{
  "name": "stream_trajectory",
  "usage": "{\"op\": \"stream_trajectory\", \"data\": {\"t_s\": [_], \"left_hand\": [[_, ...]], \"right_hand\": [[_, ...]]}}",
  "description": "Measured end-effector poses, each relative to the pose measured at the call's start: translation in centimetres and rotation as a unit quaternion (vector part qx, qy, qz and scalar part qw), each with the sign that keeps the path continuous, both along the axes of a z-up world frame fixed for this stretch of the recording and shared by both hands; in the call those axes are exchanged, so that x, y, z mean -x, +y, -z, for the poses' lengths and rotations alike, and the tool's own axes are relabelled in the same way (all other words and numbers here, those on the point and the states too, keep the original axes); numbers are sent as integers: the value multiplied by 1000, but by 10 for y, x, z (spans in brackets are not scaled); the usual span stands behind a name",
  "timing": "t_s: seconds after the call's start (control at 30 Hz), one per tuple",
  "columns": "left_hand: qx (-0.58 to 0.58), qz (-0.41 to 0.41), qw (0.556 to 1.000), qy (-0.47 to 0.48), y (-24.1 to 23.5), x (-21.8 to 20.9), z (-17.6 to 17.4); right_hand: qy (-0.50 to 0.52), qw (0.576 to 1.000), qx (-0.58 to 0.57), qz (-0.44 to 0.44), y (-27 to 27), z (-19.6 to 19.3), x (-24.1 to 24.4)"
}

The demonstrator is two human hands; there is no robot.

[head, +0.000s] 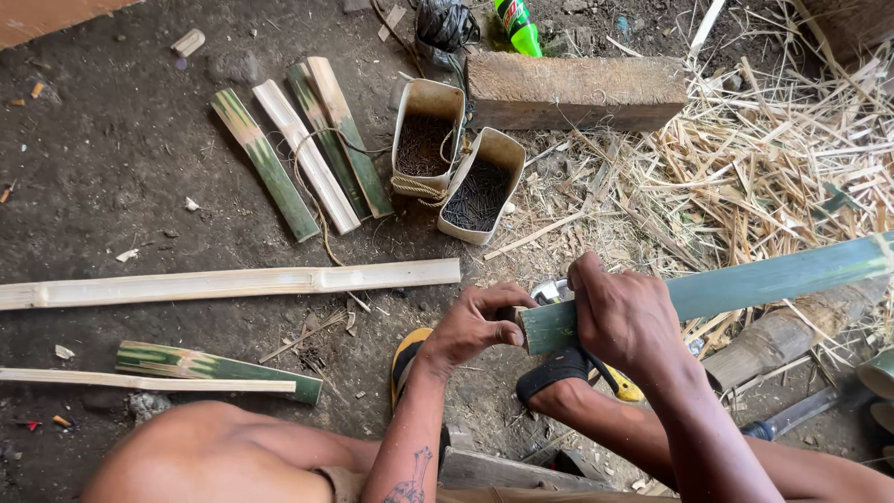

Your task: The person assembles bamboo pieces by aligning them and securing them with nails and a hammer. They pick up bamboo segments, position them together, and hammer nails to join the pieces.

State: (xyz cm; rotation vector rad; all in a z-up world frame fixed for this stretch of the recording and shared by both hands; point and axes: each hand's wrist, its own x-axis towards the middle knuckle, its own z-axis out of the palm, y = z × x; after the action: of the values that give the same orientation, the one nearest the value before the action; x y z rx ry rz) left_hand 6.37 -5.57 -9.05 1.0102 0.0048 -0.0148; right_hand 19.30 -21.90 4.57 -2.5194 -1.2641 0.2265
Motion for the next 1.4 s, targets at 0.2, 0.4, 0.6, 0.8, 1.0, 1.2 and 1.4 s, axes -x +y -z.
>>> {"op": "stream_trajectory", "data": {"t_s": [0.2,0.4,0.6,0.8,1.0,1.2,1.4], "left_hand": [[46,10,999,24,3,-1,-6],[40,48,998,5,5,-7,-6],[48,52,997,1,5,-10,-5],[20,55,998,-2,7,-8,-4],[10,73,997,-8,10,-9,-2],[40,80,996,-9,11,-11,0],[60,83,995,18,11,-13,2]], "right_hand": [[-17,1000,-19,-12,2,1,1],[-27,1000,-5,-11,-4,5,0],[-12,1000,-6,-11,-5,3,1],[-21,1000,5,-9,-5,3,0],[-13,1000,-12,-26,-6,4,-1],[-12,1000,-8,-23,-5,4,0],[-14,998,-39,-36,-4,2,0]]}}
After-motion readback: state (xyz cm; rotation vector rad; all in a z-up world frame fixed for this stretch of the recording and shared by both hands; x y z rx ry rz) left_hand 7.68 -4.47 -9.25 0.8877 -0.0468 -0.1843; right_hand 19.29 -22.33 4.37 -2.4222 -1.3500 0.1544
